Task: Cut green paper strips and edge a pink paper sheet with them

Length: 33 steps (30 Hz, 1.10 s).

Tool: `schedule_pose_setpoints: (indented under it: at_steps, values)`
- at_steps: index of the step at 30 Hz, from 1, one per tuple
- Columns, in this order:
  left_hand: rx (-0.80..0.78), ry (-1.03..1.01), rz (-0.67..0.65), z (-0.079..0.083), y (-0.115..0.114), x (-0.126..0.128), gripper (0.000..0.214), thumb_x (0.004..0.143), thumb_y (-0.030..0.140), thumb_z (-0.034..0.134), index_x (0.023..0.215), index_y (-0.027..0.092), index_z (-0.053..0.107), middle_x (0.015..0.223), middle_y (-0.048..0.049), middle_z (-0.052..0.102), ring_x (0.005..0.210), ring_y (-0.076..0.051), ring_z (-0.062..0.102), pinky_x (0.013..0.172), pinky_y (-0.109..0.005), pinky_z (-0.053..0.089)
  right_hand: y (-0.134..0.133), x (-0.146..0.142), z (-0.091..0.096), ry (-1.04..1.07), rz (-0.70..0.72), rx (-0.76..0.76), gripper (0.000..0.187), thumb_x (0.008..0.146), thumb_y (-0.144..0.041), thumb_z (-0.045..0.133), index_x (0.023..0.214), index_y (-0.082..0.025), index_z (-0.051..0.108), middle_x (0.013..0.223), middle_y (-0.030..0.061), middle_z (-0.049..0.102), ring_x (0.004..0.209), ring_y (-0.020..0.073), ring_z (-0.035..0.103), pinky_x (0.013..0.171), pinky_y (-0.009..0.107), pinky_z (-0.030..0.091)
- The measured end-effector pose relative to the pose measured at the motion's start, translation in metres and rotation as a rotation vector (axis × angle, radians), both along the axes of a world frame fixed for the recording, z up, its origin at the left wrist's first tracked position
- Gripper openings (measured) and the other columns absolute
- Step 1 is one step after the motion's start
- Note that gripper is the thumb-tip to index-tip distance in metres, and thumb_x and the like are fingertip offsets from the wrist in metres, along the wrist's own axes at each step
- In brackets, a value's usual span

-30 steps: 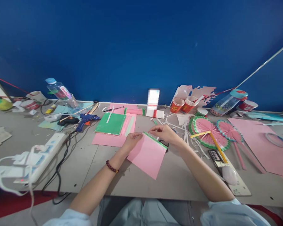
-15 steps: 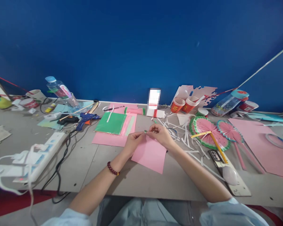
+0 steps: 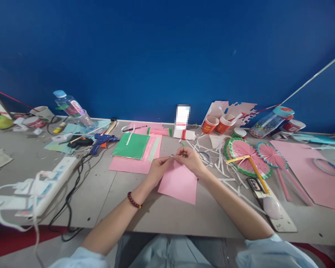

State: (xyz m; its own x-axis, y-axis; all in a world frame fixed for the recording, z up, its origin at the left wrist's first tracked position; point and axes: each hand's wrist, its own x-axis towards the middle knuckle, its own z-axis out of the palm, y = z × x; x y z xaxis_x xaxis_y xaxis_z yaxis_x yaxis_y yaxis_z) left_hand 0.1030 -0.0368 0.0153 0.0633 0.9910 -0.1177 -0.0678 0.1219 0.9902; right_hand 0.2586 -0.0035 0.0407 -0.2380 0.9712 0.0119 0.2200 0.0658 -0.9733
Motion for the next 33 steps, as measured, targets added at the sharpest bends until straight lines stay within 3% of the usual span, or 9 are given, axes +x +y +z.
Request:
schedule_pose_setpoints:
  at_steps: [12, 33]
  values:
    - [0.043, -0.029, -0.015, 0.0018, -0.0011, 0.0001, 0.032, 0.074, 0.043, 0.066, 0.094, 0.02, 0.074, 0.1, -0.0032, 0.072, 0.094, -0.022, 0.061, 0.086, -0.033, 0.044, 0.0007, -0.0023, -0.0031, -0.004, -0.01, -0.014, 0.023, 0.065, -0.037, 0.068, 0.072, -0.019, 0.056, 0.064, -0.0025, 0.056, 0.051, 0.0094, 0.044, 0.05, 0.023, 0.034]
    - [0.07, -0.038, -0.023, 0.0035, -0.002, 0.001, 0.028, 0.075, 0.039, 0.066, 0.095, 0.02, 0.074, 0.102, -0.0045, 0.071, 0.095, -0.023, 0.063, 0.087, -0.035, 0.046, -0.0013, -0.0027, -0.0009, -0.03, -0.019, 0.001, 0.019, 0.066, -0.034, 0.066, 0.071, -0.019, 0.055, 0.059, -0.0038, 0.053, 0.049, 0.0096, 0.044, 0.048, 0.023, 0.033]
